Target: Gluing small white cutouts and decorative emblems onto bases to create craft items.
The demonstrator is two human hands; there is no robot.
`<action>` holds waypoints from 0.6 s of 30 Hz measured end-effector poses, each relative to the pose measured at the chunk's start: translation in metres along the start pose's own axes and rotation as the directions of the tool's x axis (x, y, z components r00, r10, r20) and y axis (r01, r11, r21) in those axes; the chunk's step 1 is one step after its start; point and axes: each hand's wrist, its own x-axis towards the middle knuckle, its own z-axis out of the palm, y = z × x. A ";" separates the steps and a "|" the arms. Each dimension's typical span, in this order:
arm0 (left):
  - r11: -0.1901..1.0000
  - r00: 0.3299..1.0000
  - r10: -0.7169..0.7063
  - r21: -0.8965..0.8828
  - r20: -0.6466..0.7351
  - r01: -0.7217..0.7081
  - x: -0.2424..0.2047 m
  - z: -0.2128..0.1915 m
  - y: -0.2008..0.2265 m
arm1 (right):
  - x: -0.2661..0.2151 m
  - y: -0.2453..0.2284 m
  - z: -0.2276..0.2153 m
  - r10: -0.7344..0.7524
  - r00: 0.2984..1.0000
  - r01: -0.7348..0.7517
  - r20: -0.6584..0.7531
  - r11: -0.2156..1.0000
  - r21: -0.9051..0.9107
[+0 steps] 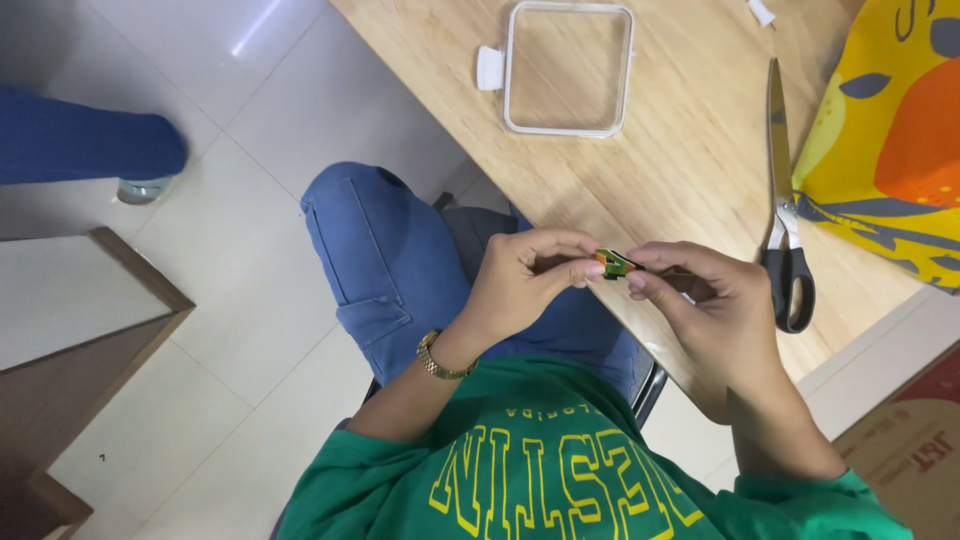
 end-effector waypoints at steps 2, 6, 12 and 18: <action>1.000 1.000 -0.014 -0.008 0.003 0.014 0.002 0.000 -0.003 | 0.001 -0.001 -0.002 0.012 1.000 -0.013 -0.007 1.000 -0.013; 0.999 0.999 -0.036 -0.017 0.030 0.037 0.006 -0.005 0.003 | 0.006 -0.001 -0.012 0.010 0.998 -0.001 0.068 0.993 -0.121; 0.983 0.998 -0.053 -0.173 0.038 0.058 0.007 -0.021 0.000 | 0.021 -0.017 -0.025 0.056 0.990 -0.024 0.130 0.971 -0.240; 0.962 0.999 -0.047 -0.269 -0.011 0.042 -0.001 -0.030 -0.003 | 0.047 -0.004 -0.020 -0.165 0.944 0.294 0.285 0.812 -0.505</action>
